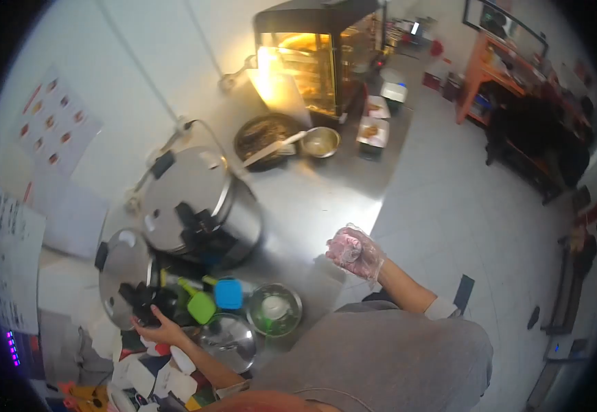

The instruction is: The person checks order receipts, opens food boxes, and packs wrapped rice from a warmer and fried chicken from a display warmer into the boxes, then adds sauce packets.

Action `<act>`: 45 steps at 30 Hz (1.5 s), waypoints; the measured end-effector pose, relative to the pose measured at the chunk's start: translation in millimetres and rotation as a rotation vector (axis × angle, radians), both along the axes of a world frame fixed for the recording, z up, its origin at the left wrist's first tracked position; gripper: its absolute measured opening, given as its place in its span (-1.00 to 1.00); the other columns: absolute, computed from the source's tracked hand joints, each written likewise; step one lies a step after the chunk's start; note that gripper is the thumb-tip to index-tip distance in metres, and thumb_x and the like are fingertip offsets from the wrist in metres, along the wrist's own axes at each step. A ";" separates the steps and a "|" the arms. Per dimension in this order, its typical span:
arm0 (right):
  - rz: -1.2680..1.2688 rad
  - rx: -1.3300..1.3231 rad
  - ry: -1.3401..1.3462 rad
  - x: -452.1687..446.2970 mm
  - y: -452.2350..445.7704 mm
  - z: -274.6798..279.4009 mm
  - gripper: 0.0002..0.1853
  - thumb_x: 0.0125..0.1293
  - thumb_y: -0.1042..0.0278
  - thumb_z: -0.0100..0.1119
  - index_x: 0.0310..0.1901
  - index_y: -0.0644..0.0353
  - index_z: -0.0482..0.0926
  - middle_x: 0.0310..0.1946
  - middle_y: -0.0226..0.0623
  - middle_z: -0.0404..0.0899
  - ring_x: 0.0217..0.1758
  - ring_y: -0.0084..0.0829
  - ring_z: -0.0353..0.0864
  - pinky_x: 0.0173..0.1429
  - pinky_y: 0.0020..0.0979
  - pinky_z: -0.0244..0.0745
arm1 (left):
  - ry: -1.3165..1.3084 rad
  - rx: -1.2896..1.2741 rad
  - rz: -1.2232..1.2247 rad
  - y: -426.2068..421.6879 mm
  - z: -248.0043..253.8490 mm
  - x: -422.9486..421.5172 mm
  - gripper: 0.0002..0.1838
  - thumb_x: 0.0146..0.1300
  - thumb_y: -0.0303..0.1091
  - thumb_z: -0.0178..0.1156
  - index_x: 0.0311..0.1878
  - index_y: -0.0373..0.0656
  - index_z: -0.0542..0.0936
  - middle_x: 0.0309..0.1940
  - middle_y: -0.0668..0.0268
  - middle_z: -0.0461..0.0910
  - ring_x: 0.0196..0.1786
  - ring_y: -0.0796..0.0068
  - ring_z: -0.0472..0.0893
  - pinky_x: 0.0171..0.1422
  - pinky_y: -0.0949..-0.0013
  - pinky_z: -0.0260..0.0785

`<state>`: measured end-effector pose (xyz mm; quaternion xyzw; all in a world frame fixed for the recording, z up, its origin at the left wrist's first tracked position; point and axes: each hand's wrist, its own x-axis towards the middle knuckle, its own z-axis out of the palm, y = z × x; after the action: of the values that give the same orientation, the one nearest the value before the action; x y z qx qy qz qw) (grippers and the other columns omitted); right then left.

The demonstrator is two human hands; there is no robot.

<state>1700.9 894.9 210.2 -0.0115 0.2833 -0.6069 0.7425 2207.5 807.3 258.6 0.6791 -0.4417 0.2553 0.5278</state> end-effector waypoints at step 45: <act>-0.798 -0.685 1.936 -858.7 -619.2 -47.9 -0.76 0.12 0.42 0.32 -0.42 0.14 0.37 -0.32 -0.11 0.47 -0.19 -0.02 0.46 -0.18 -0.05 0.36 | 0.301 -0.063 -0.028 -430.1 -39.1 -940.6 0.43 -0.16 -0.20 0.63 0.51 -0.34 -0.32 0.33 -0.24 0.21 0.32 -0.08 0.34 0.45 -0.02 0.14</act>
<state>842.2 275.8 162.3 -0.5952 0.5455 -0.5838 -0.0856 1266.9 377.2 219.5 0.6865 -0.3586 0.1568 0.6128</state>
